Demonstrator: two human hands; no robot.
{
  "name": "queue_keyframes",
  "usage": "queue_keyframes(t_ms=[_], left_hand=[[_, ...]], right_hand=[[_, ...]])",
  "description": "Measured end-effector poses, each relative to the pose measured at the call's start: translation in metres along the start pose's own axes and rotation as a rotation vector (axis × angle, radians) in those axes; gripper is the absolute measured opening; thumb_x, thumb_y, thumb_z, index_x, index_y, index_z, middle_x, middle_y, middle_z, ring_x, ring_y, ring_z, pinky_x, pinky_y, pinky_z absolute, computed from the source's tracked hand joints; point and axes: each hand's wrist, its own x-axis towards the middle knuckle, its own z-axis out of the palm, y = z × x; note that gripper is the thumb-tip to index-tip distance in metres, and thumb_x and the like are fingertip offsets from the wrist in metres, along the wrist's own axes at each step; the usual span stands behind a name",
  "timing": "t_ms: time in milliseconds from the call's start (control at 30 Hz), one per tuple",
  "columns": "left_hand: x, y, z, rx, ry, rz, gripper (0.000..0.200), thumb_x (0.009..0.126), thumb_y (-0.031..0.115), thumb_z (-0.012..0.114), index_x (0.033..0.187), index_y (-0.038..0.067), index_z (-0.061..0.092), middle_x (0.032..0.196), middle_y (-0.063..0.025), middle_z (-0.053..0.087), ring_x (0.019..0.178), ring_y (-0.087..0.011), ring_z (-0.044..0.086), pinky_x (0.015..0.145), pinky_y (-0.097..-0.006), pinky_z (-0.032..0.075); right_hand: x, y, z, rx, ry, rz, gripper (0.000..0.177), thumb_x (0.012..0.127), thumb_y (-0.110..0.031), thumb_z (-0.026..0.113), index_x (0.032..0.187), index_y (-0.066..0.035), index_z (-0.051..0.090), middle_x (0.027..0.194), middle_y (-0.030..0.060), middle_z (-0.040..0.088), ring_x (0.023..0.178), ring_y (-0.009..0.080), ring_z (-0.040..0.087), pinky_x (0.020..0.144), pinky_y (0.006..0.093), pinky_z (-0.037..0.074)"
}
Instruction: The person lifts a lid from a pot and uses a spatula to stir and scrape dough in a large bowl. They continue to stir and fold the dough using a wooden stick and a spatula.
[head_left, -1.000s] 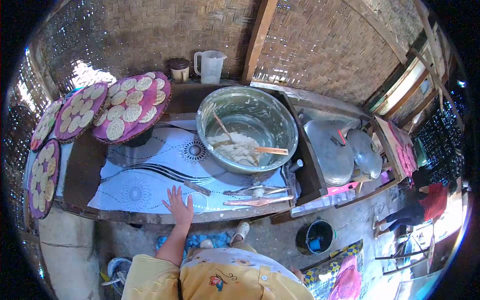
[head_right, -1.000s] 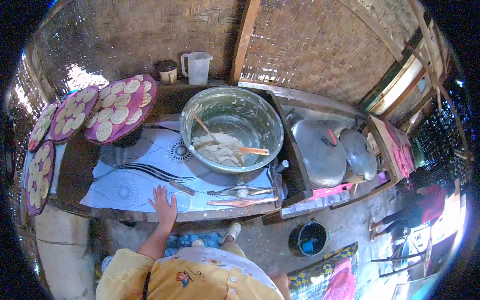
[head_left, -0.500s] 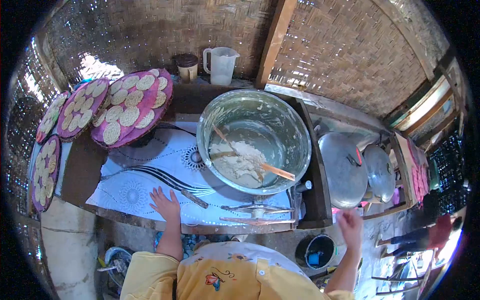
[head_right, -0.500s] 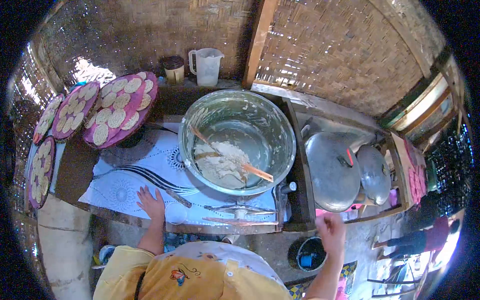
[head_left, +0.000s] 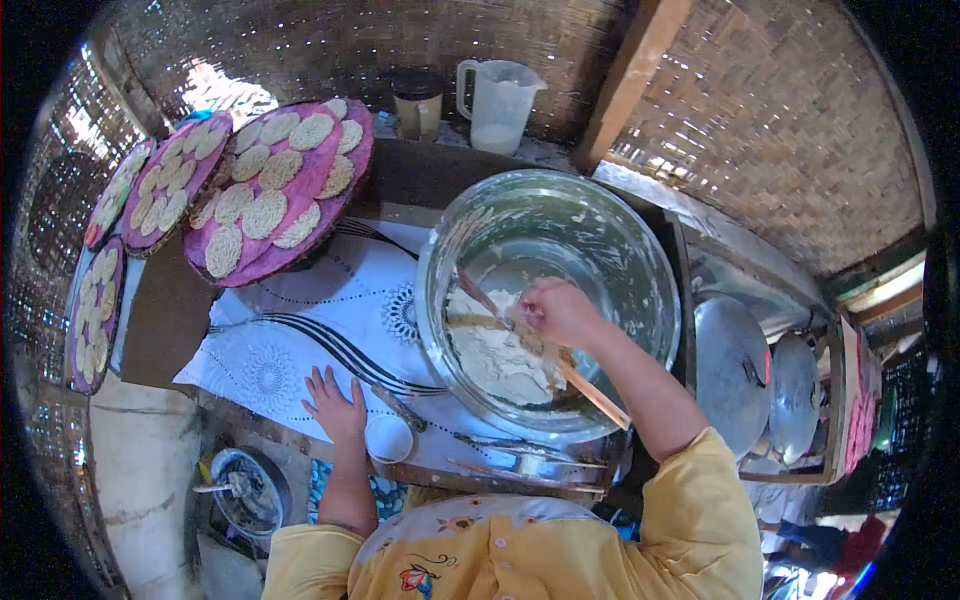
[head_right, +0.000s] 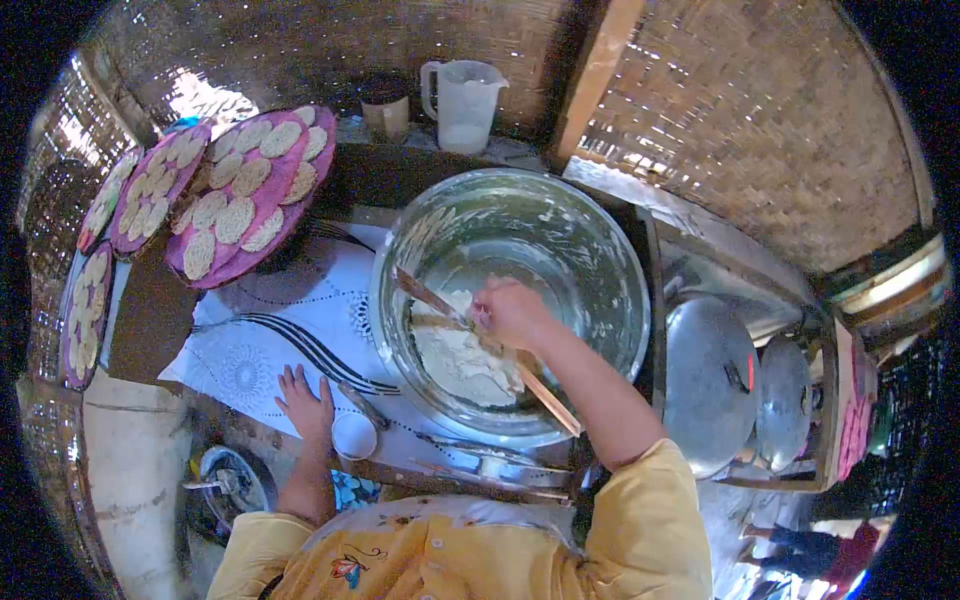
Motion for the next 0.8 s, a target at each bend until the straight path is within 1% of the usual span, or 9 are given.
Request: queue_keyframes(t_ms=[67, 167, 267, 367, 467, 667, 800], left_hand=[[0.002, 0.002, -0.001, 0.0, 0.005, 0.004, 0.056, 0.082, 0.038, 0.053, 0.127, 0.007, 0.042, 0.138, -0.015, 0.033, 0.131, -0.0339, 0.024, 0.102, -0.0599, 0.015], [0.002, 0.002, -0.001, 0.0, -0.008, -0.009, 0.056, 0.082, 0.038, 0.053, 0.127, 0.007, 0.043, 0.139, -0.0149, 0.033, 0.131, -0.0339, 0.024, 0.102, -0.0598, 0.014], [0.003, 0.003, -0.001, -0.007, -0.021, -0.026, 0.056, 0.081, 0.038, 0.053, 0.127, 0.006, 0.043, 0.14, -0.0142, 0.032, 0.132, -0.0336, 0.023, 0.103, -0.0596, 0.012], [0.002, 0.003, 0.0, 0.013, -0.012, -0.021, 0.056, 0.081, 0.038, 0.053, 0.127, 0.007, 0.043, 0.139, -0.0141, 0.032, 0.132, -0.0333, 0.023, 0.103, -0.0593, 0.012], [0.003, 0.005, -0.002, 0.007, -0.026, -0.033, 0.056, 0.081, 0.038, 0.052, 0.127, 0.007, 0.043, 0.139, -0.0141, 0.032, 0.132, -0.0331, 0.023, 0.103, -0.059, 0.011], [0.003, 0.004, 0.001, 0.025, -0.005, -0.013, 0.055, 0.081, 0.037, 0.053, 0.126, 0.007, 0.043, 0.139, -0.0143, 0.033, 0.132, -0.0335, 0.023, 0.103, -0.059, 0.012], [0.003, 0.005, 0.001, 0.019, -0.015, -0.013, 0.055, 0.081, 0.036, 0.053, 0.126, 0.007, 0.043, 0.139, -0.0145, 0.032, 0.132, -0.0341, 0.023, 0.103, -0.0592, 0.013]], right_hand=[[0.014, 0.001, 0.013, -0.086, -0.087, 0.061, 0.013, 0.07, -0.017, 0.06, 0.082, -0.013, 0.063, 0.082, 0.011, 0.057, 0.087, 0.0317, 0.056, 0.071, 0.0417, 0.048], [0.025, 0.012, 0.026, -0.115, -0.147, 0.01, 0.013, 0.07, -0.017, 0.059, 0.082, -0.014, 0.063, 0.084, 0.0116, 0.055, 0.089, 0.0322, 0.056, 0.071, 0.0415, 0.048], [0.027, 0.016, 0.029, -0.093, -0.151, -0.022, 0.014, 0.069, -0.017, 0.058, 0.083, -0.014, 0.063, 0.085, 0.0122, 0.056, 0.09, 0.0326, 0.055, 0.072, 0.0424, 0.048], [0.027, 0.017, 0.033, -0.112, -0.137, 0.045, 0.015, 0.069, -0.015, 0.057, 0.083, -0.013, 0.062, 0.087, 0.0119, 0.056, 0.091, 0.0327, 0.055, 0.073, 0.043, 0.048], [0.029, 0.022, 0.032, -0.078, -0.221, 0.083, 0.017, 0.068, -0.016, 0.058, 0.085, -0.013, 0.062, 0.089, 0.0121, 0.056, 0.091, 0.0329, 0.055, 0.073, 0.0435, 0.048], [0.03, 0.021, 0.032, -0.061, -0.25, 0.109, 0.015, 0.067, -0.016, 0.06, 0.081, -0.012, 0.06, 0.086, 0.0114, 0.055, 0.091, 0.0322, 0.055, 0.071, 0.0436, 0.049], [0.028, 0.018, 0.036, -0.039, -0.224, 0.063, 0.013, 0.066, -0.015, 0.06, 0.078, -0.011, 0.059, 0.084, 0.011, 0.055, 0.091, 0.0315, 0.055, 0.07, 0.0432, 0.049]])
